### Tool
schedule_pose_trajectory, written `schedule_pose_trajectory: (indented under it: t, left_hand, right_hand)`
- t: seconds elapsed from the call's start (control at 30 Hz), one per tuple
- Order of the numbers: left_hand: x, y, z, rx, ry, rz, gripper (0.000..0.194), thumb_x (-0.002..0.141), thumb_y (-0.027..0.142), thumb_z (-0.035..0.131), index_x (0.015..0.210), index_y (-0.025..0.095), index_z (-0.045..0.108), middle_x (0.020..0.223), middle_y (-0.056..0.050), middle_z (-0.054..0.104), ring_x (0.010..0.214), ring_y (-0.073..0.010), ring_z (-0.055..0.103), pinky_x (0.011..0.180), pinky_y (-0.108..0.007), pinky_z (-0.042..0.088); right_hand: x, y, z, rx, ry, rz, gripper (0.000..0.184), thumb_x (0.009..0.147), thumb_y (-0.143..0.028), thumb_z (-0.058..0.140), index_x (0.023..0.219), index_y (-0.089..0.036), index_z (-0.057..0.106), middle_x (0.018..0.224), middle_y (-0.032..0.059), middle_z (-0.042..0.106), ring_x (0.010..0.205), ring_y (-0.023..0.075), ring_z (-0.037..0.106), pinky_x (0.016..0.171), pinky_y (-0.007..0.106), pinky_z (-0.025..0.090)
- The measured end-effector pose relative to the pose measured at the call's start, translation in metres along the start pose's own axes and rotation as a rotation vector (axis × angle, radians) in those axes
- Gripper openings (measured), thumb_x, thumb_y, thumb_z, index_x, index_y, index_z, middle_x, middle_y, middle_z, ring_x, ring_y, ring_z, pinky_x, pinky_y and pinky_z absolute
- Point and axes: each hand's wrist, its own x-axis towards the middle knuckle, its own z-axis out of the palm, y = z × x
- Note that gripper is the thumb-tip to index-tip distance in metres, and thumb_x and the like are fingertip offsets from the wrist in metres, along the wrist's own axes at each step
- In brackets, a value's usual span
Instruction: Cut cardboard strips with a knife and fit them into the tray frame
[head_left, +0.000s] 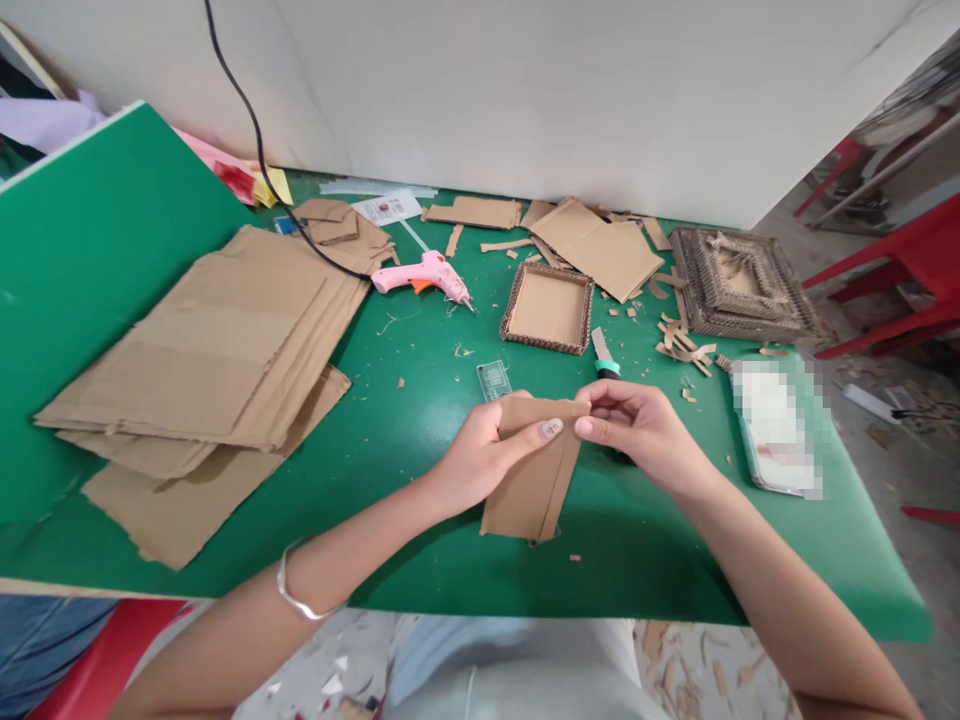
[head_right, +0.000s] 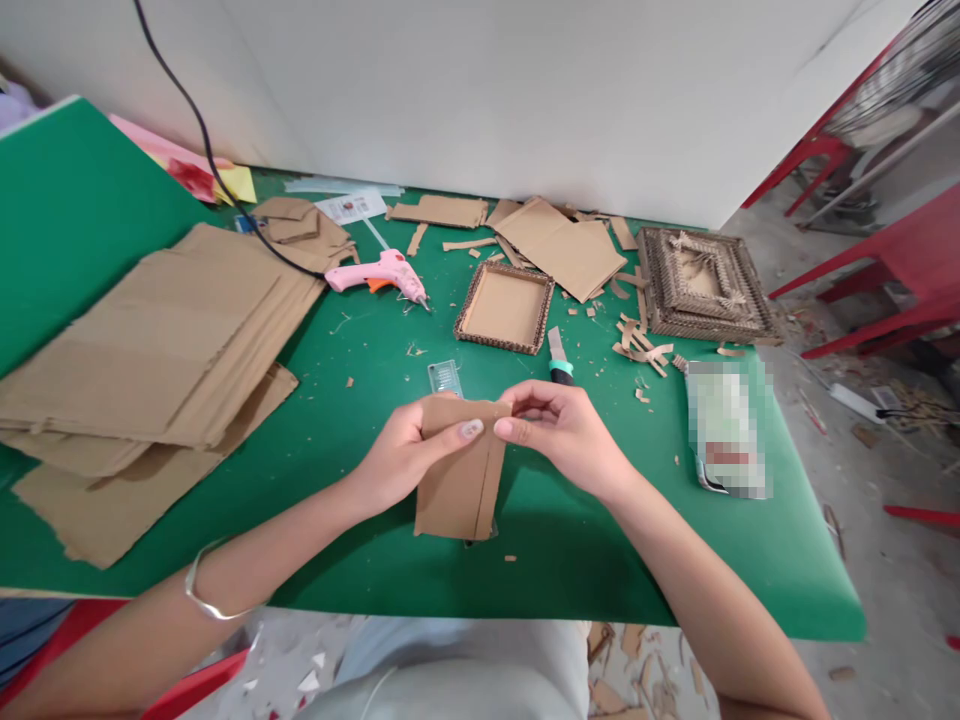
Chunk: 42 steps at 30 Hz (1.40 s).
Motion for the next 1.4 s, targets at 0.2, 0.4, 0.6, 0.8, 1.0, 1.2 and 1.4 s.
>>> schedule_pose_trajectory:
  t: [0.2,0.4,0.6,0.8,1.0,1.2,1.4]
  left_hand:
    - [0.000,-0.002,0.002,-0.098,-0.081,-0.017,0.033,0.083,0.048,0.062,0.072,0.017,0.057,0.071,0.003,0.048,0.061,-0.0085,0.049,0.053,-0.019,0.039]
    - [0.000,-0.003,0.002,-0.149,-0.146,-0.086,0.037,0.079,0.052,0.064,0.077,0.016,0.056,0.070,0.002,0.049,0.061,-0.0089,0.048,0.052,-0.019,0.037]
    - [0.002,-0.005,0.001,-0.145,-0.143,-0.095,0.043,0.078,0.057,0.064,0.078,0.015,0.053,0.073,0.001,0.051,0.064,-0.0099,0.048,0.056,-0.020,0.037]
    - [0.001,-0.011,0.005,0.025,0.084,0.083,0.038,0.085,0.057,0.055,0.087,0.021,0.044,0.067,0.005,0.046,0.058,-0.0097,0.044,0.052,-0.021,0.035]
    - [-0.002,0.002,-0.001,0.232,0.077,0.252,0.024,0.087,0.040,0.060,0.079,0.019,0.052,0.074,0.002,0.053,0.066,-0.0106,0.049,0.058,-0.022,0.039]
    - [-0.004,0.019,-0.007,0.381,-0.189,0.254,0.015,0.089,0.032,0.060,0.082,0.018,0.063,0.074,0.003,0.060,0.067,-0.0091,0.052,0.059,-0.020,0.038]
    - [-0.002,0.015,-0.006,0.429,-0.158,0.310,0.017,0.090,0.027,0.059,0.077,0.018,0.064,0.069,0.004,0.061,0.064,-0.0085,0.052,0.059,-0.020,0.037]
  right_hand:
    - [-0.001,0.007,0.002,0.061,0.008,-0.003,0.034,0.056,-0.039,0.084,0.077,-0.017,0.066,0.074,0.0007,0.063,0.066,0.0108,0.058,0.064,0.023,0.050]
    - [0.000,0.013,0.002,0.138,-0.033,0.000,0.032,0.055,-0.034,0.086,0.074,-0.017,0.067,0.070,-0.0001,0.063,0.063,0.0097,0.058,0.061,0.022,0.050]
    - [0.000,0.008,-0.004,0.200,-0.135,-0.017,0.022,0.063,-0.026,0.082,0.076,-0.017,0.068,0.072,0.0000,0.064,0.065,0.0086,0.060,0.063,0.020,0.051]
    - [-0.001,0.009,0.002,0.226,-0.113,-0.056,0.018,0.064,-0.023,0.081,0.073,-0.017,0.067,0.073,-0.0003,0.065,0.067,0.0087,0.060,0.064,0.020,0.050]
    - [-0.002,0.002,0.002,0.099,-0.097,-0.086,0.014,0.071,-0.028,0.076,0.073,-0.017,0.068,0.074,0.0013,0.065,0.068,0.0096,0.058,0.063,0.022,0.047]
    - [-0.008,-0.006,0.006,0.039,-0.113,-0.038,0.014,0.068,-0.024,0.079,0.072,-0.016,0.068,0.069,-0.0007,0.063,0.064,0.0081,0.054,0.058,0.020,0.041]
    - [-0.003,0.000,0.009,0.230,-0.158,0.133,0.019,0.064,-0.028,0.081,0.070,-0.015,0.067,0.063,-0.0030,0.058,0.058,0.0053,0.049,0.054,0.018,0.036]
